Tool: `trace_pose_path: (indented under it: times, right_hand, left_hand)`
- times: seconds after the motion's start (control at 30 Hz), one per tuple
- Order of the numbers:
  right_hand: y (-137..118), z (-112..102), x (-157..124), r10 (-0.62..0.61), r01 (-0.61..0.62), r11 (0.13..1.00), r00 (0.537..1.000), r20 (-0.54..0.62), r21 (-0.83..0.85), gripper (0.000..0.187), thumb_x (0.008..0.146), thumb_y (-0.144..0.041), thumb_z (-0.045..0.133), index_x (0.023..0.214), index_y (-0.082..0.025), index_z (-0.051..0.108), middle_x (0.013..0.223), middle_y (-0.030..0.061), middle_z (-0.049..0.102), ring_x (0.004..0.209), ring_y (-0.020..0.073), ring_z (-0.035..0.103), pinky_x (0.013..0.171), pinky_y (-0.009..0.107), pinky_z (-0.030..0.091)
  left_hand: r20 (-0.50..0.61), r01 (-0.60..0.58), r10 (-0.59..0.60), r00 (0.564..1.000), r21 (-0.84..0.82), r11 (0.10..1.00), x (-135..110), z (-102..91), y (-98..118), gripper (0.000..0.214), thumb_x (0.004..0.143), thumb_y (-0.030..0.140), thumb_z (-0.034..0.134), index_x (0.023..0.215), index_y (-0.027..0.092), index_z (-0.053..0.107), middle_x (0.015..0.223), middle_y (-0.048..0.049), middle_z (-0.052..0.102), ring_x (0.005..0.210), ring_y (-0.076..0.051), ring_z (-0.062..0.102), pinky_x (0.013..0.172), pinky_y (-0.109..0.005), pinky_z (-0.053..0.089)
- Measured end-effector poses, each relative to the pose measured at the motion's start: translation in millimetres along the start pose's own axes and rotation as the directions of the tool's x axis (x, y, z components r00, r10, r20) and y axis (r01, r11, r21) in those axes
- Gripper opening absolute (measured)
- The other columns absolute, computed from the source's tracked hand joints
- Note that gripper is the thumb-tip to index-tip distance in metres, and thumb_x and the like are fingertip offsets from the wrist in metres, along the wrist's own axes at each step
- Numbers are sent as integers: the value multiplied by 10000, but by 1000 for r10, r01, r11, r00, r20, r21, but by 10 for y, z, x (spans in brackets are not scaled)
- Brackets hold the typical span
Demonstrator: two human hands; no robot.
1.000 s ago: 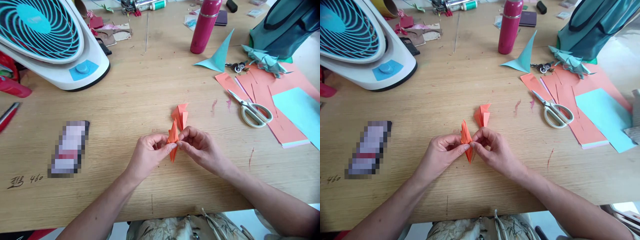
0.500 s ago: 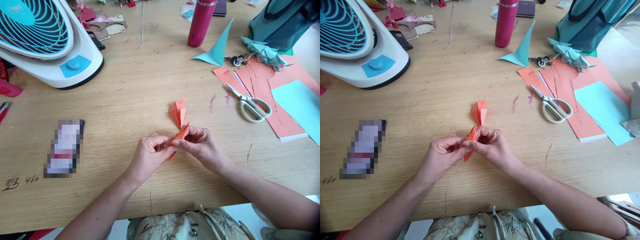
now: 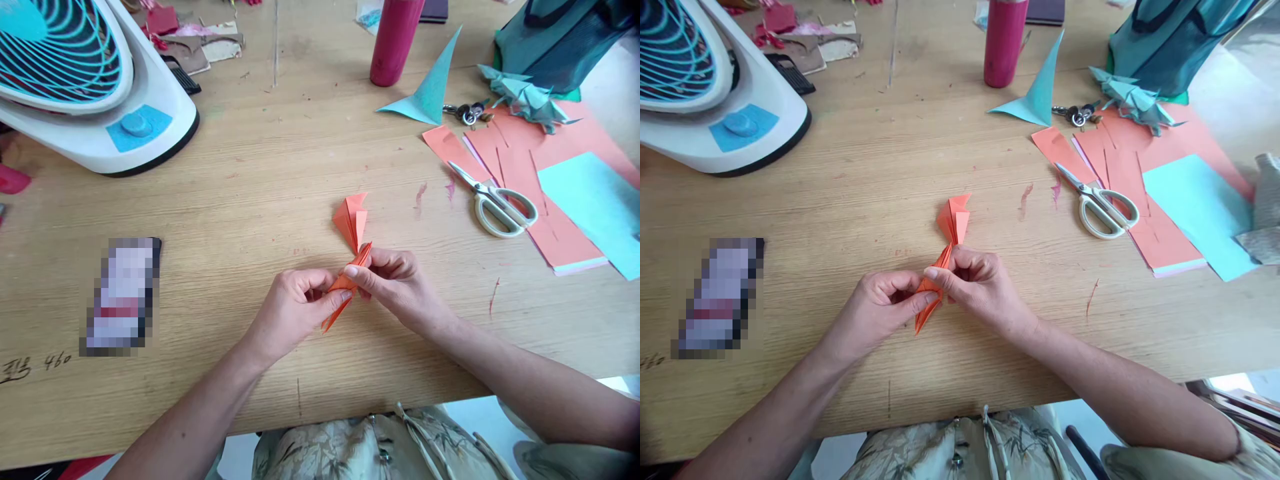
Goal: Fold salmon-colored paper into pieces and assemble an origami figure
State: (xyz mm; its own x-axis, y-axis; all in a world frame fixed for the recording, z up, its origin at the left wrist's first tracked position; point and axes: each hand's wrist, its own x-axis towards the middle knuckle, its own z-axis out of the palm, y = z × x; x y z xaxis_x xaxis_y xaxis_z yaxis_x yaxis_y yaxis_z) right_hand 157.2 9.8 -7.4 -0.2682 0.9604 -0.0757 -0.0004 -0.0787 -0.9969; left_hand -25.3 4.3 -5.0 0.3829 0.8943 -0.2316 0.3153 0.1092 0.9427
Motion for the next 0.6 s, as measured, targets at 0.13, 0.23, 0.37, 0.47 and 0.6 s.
trace_pose_path:
  times: [0.13, 0.23, 0.37, 0.47, 0.6]
  right_hand:
    - [0, -44, -14, 4, -4, 1000, 1000, -17, 9, 498, 994, -564, 517, 755, -174, 713, 661, 12, 615, 629, 124, 552, 623, 262, 460]
    - [-6, -48, -18, -3, 4, 998, 1000, -19, 62, 347, 974, -527, 582, 1021, -213, 723, 799, 13, 654, 738, 142, 599, 697, 271, 502]
    - [37, -18, 2, -16, 6, 988, 998, 67, 157, 281, 806, -438, 817, 857, -213, 657, 797, -3, 649, 728, 142, 600, 678, 273, 516]
    - [97, -8, 21, -3, -10, 986, 997, 79, 169, 296, 804, -419, 818, 771, -201, 622, 738, -14, 624, 668, 126, 571, 636, 266, 494]
    - [136, -23, 29, 43, -53, 982, 997, 56, 183, 286, 782, -388, 838, 784, -193, 628, 736, -13, 641, 663, 120, 581, 628, 256, 485]
  left_hand:
    - [26, 61, -60, 998, -35, 998, 4, -6, -1, 334, 827, 366, 672, 589, 156, 567, 557, 49, 403, 530, -75, 338, 482, -221, 244]
    - [22, 72, -71, 997, -75, 995, 9, -15, -7, 331, 832, 394, 682, 626, 146, 608, 582, 36, 469, 550, -82, 385, 500, -219, 284]
    - [-27, 41, -45, 999, -136, 990, 20, -26, -28, 318, 840, 405, 695, 671, 140, 643, 633, 17, 539, 595, -96, 450, 541, -223, 343]
    - [-10, 21, -23, 1000, -133, 991, 30, -32, -43, 319, 839, 378, 703, 641, 140, 625, 609, 29, 502, 584, -89, 429, 535, -218, 320]
    - [40, 5, 1, 999, -142, 990, 43, -65, -41, 260, 845, 338, 698, 679, 146, 646, 616, 36, 501, 586, -88, 431, 536, -212, 325]
